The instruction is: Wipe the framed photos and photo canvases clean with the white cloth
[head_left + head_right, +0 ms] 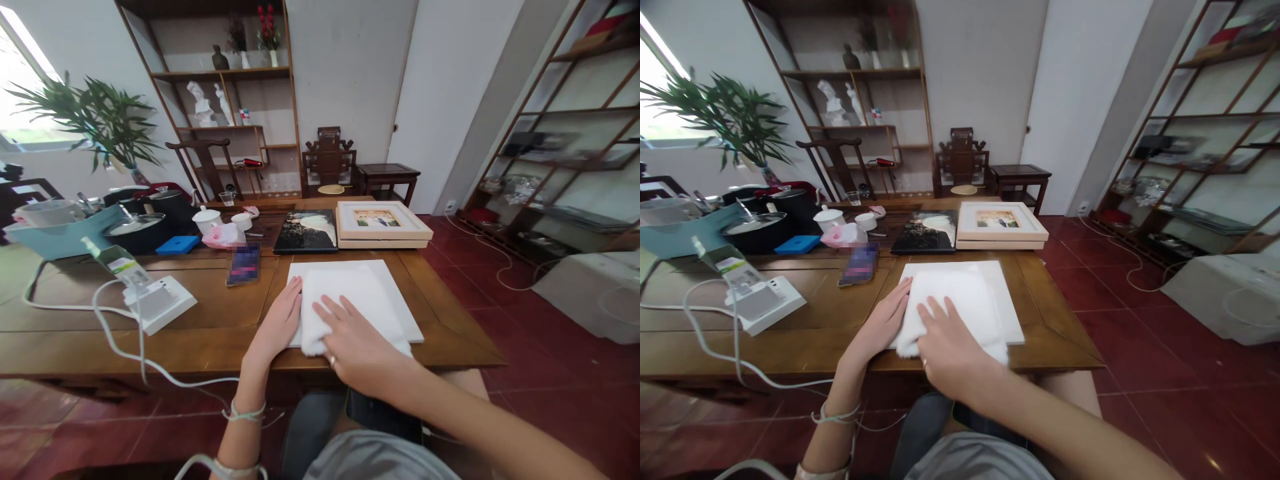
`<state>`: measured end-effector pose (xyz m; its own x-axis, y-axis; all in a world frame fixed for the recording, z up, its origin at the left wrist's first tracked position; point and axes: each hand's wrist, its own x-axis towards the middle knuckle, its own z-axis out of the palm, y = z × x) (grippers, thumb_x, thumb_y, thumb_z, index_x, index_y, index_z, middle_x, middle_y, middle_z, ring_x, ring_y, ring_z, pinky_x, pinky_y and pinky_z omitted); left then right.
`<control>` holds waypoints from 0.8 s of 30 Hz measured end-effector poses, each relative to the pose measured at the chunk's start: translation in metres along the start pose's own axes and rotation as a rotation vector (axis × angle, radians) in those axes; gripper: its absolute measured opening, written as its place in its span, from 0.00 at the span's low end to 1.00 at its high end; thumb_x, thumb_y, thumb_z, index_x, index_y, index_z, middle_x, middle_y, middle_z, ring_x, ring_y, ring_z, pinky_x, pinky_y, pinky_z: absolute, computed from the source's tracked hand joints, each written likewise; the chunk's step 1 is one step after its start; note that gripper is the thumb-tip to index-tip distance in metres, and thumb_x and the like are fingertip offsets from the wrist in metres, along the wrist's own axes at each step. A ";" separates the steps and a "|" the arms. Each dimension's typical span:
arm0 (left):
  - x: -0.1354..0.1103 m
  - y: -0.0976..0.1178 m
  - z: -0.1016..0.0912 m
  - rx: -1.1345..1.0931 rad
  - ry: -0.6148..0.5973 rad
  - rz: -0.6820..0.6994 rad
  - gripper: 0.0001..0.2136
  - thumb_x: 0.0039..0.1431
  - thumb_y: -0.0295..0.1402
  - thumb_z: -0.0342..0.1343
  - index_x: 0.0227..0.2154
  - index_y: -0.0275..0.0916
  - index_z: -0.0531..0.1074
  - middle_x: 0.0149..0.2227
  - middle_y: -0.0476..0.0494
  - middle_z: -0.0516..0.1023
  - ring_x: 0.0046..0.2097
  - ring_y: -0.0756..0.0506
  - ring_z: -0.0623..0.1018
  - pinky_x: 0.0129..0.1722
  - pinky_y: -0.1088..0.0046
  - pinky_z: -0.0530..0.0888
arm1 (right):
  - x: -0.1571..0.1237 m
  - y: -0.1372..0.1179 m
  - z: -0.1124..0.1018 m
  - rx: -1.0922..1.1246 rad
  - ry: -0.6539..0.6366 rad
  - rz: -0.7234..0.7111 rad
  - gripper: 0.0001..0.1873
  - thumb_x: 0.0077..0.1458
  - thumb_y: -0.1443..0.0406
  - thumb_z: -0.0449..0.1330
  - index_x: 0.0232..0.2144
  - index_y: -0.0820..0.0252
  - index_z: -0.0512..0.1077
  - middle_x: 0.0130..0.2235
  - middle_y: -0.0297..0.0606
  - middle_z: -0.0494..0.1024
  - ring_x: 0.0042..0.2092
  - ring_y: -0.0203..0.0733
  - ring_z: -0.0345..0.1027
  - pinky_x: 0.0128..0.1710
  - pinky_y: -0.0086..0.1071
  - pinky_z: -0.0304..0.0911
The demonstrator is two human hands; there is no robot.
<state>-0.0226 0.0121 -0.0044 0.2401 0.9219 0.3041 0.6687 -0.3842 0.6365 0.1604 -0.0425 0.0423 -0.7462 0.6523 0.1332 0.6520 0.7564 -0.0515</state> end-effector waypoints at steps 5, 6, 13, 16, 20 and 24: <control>0.001 0.000 0.000 0.015 -0.004 0.014 0.22 0.64 0.36 0.38 0.54 0.31 0.65 0.62 0.34 0.61 0.64 0.43 0.59 0.63 0.57 0.56 | -0.025 -0.009 -0.012 0.152 -0.036 -0.055 0.11 0.50 0.69 0.58 0.36 0.66 0.78 0.61 0.53 0.60 0.64 0.55 0.46 0.63 0.48 0.41; 0.001 0.000 0.000 0.020 -0.005 0.014 0.22 0.64 0.36 0.37 0.54 0.30 0.65 0.62 0.33 0.61 0.64 0.43 0.59 0.63 0.57 0.56 | -0.025 -0.005 -0.014 0.196 -0.040 -0.058 0.11 0.51 0.68 0.58 0.36 0.65 0.78 0.61 0.51 0.61 0.64 0.53 0.47 0.63 0.46 0.41; 0.000 0.002 0.001 0.038 0.009 -0.013 0.22 0.63 0.36 0.39 0.54 0.31 0.67 0.62 0.34 0.61 0.64 0.42 0.60 0.64 0.58 0.54 | 0.005 0.045 -0.005 0.266 0.097 0.075 0.14 0.57 0.59 0.57 0.38 0.63 0.77 0.59 0.51 0.64 0.63 0.44 0.50 0.63 0.44 0.42; -0.001 0.003 0.001 0.016 0.025 -0.027 0.22 0.64 0.36 0.39 0.54 0.32 0.66 0.62 0.34 0.62 0.64 0.42 0.60 0.63 0.58 0.55 | 0.023 0.050 0.003 0.192 0.123 0.162 0.16 0.59 0.58 0.55 0.40 0.63 0.76 0.60 0.51 0.64 0.64 0.47 0.48 0.62 0.47 0.42; -0.002 0.008 -0.001 -0.047 0.089 -0.074 0.22 0.64 0.37 0.39 0.57 0.33 0.62 0.61 0.35 0.63 0.62 0.43 0.64 0.62 0.61 0.58 | 0.037 0.034 0.008 0.091 0.134 0.218 0.16 0.59 0.62 0.53 0.44 0.64 0.75 0.61 0.51 0.62 0.64 0.53 0.47 0.62 0.51 0.41; -0.002 0.012 -0.003 -0.110 0.170 -0.107 0.23 0.64 0.40 0.39 0.57 0.31 0.62 0.60 0.34 0.64 0.61 0.43 0.65 0.61 0.62 0.59 | 0.028 0.013 0.009 0.095 0.123 0.065 0.13 0.57 0.65 0.55 0.38 0.64 0.77 0.61 0.50 0.61 0.64 0.52 0.47 0.63 0.50 0.39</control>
<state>-0.0173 0.0052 0.0051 0.0436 0.9396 0.3393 0.6012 -0.2960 0.7423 0.1470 -0.0136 0.0360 -0.6770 0.6936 0.2460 0.6784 0.7178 -0.1568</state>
